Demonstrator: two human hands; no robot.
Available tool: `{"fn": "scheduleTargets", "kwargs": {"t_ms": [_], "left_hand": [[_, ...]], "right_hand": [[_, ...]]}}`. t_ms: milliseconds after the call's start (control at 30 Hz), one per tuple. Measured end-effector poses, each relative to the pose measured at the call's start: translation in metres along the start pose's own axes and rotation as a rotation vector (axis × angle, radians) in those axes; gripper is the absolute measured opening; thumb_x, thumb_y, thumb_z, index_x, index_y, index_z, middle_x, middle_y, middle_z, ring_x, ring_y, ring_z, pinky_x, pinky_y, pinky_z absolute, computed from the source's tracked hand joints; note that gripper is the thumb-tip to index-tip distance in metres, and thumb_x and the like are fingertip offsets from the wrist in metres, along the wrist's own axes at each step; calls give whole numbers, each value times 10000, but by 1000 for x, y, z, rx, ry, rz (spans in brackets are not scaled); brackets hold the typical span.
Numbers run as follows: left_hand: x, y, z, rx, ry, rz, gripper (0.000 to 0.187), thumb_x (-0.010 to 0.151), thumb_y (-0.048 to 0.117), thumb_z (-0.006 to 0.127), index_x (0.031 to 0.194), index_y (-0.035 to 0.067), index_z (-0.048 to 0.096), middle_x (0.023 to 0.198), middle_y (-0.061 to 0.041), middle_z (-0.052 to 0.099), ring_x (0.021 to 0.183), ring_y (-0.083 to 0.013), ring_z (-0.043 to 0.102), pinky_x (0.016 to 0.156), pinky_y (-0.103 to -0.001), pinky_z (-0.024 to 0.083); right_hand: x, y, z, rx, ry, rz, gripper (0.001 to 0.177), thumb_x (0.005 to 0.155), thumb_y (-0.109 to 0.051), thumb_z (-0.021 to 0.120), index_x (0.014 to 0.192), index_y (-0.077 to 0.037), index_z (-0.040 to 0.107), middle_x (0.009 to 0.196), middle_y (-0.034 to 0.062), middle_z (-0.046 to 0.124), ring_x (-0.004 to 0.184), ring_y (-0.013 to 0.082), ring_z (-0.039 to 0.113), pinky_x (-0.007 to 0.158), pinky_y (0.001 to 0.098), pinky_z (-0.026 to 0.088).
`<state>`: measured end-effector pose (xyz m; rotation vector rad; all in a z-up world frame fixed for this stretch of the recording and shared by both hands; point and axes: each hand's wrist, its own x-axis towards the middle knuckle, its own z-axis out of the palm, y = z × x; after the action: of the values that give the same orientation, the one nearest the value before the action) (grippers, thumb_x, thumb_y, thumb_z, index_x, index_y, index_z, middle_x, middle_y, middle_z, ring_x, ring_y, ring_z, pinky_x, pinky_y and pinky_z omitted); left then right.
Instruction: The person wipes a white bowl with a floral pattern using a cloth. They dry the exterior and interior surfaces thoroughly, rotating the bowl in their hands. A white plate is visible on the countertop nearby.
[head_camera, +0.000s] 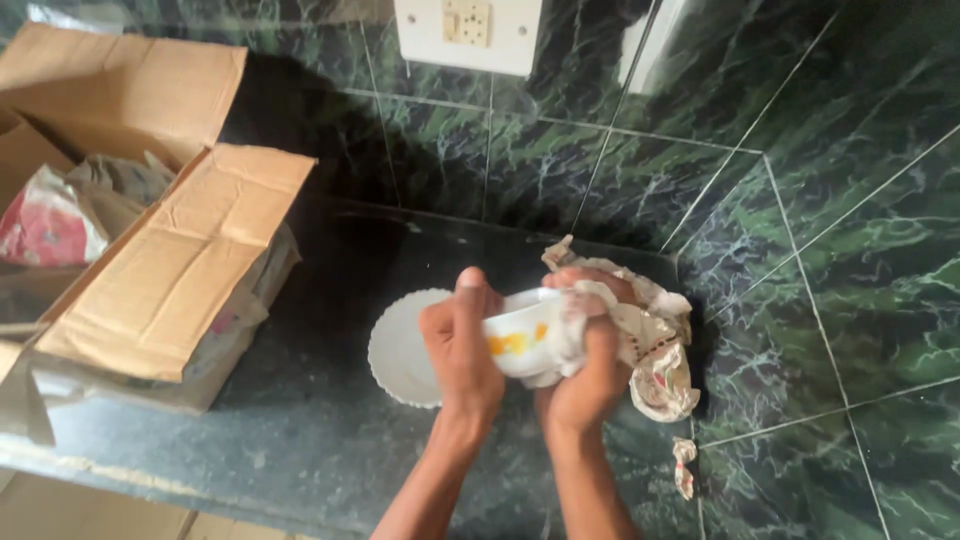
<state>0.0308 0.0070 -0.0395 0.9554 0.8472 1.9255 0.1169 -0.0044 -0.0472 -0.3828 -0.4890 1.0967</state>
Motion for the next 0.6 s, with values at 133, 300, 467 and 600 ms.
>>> {"fn": "scheduleTargets", "kwargs": {"t_ms": [133,300,467,600], "left_hand": [[-9,20,2,471,-102,348,463,1060,170,574,643,-6,473,581,8,405,568,-120,318,576,-332,303],[-12,18,11,-674,-118,-160,428,1033,219,554,640,98,435,606,11,463,593,-142,377,583,-371,303],[-23,11,4,21,-28,-54,504,1043,304,514,612,43,492,598,11,457,587,-96,370,533,-337,278],[-30,40,11,397,-71,144,440,1028,253,599,705,-28,500,638,-24,374,651,-101,381,576,-358,304]], "right_hand": [[-6,-11,0,-842,-301,-433,351,1046,-315,543,1151,10,624,1179,178,651,1134,288,606,1037,417,490],[4,-9,-11,-112,-154,70,457,987,-407,405,1079,-24,637,1012,164,687,1018,298,665,947,456,515],[15,-3,-45,77,-203,47,464,1029,-423,402,1055,-15,621,959,125,640,937,274,623,943,460,523],[5,-10,-36,-409,-295,-265,313,1011,-342,504,1032,-42,591,1003,100,618,939,239,597,942,419,527]]}}
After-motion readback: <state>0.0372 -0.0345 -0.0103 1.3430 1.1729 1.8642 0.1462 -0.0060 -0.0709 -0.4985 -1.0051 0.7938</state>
